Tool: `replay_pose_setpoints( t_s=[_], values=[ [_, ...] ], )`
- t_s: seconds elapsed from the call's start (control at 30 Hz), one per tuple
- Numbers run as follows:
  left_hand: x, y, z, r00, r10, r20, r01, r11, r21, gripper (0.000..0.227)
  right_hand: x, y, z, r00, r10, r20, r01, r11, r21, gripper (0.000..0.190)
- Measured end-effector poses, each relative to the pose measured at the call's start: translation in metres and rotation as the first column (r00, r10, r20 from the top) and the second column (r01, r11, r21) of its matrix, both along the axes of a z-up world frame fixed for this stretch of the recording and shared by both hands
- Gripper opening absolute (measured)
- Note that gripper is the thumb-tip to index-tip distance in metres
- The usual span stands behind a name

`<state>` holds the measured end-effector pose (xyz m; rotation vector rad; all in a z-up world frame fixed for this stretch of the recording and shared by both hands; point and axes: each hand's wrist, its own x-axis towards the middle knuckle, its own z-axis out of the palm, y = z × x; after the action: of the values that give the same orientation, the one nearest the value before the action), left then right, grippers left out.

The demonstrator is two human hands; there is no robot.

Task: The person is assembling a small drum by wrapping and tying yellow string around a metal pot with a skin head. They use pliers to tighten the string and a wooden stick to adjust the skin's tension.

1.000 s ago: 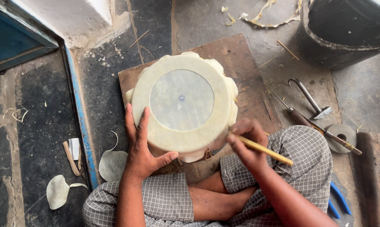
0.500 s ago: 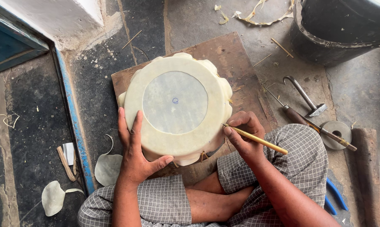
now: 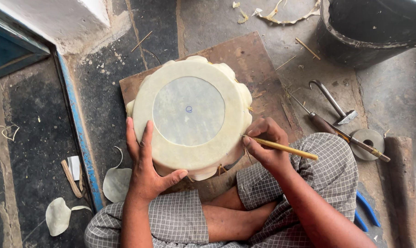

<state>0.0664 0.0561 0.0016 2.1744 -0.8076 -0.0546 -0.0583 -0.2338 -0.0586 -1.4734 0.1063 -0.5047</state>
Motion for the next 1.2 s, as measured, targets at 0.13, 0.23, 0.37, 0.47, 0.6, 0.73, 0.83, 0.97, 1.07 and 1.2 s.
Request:
replay_pose_setpoints(
  t_s=[0.13,0.23,0.37,0.47,0.6,0.73,0.83,0.97,1.07,1.2],
  values=[
    [-0.007,-0.008,0.003,0.998,0.048,0.028,-0.048,0.999,0.018,0.13,-0.004,0.012,0.007,0.993,-0.085,0.087,0.082,0.996,0.034,0.014],
    [-0.026,-0.018,-0.003,0.99,0.123,0.064,-0.128,0.989,0.074,0.132,-0.023,0.031,0.016,0.98,0.027,0.197,0.004,0.988,-0.154,0.015],
    [-0.036,-0.021,-0.003,0.972,0.172,0.16,-0.198,0.966,0.165,0.133,-0.02,0.049,0.021,0.977,-0.024,0.214,0.106,0.918,-0.382,0.018],
    [-0.036,-0.022,-0.003,0.973,0.163,0.16,-0.188,0.97,0.156,0.133,-0.015,0.05,0.023,0.973,-0.042,0.226,0.141,0.885,-0.444,0.02],
    [-0.036,-0.021,-0.004,0.972,0.158,0.173,-0.186,0.97,0.158,0.133,-0.016,0.052,0.026,0.973,-0.087,0.214,0.19,0.831,-0.523,0.022],
    [-0.034,-0.021,-0.002,0.972,0.177,0.151,-0.207,0.956,0.208,0.135,-0.013,0.052,0.029,0.974,-0.061,0.217,0.169,0.833,-0.526,0.02],
    [-0.035,-0.022,-0.001,0.971,0.174,0.165,-0.204,0.961,0.189,0.134,-0.015,0.048,0.032,0.993,-0.03,0.117,0.089,0.835,-0.543,0.019],
    [-0.034,-0.022,-0.001,0.968,0.178,0.175,-0.21,0.96,0.184,0.134,-0.016,0.05,0.027,0.992,-0.054,0.11,0.101,0.871,-0.481,0.017],
    [-0.036,-0.026,0.001,0.964,0.198,0.176,-0.231,0.953,0.195,0.135,-0.017,0.039,0.018,0.999,0.022,0.049,-0.011,0.975,-0.22,0.015],
    [-0.058,-0.055,0.004,0.94,0.342,0.005,-0.34,0.931,0.134,0.134,0.003,0.015,0.003,0.994,0.061,0.086,-0.079,0.972,0.22,0.017]
  ],
)
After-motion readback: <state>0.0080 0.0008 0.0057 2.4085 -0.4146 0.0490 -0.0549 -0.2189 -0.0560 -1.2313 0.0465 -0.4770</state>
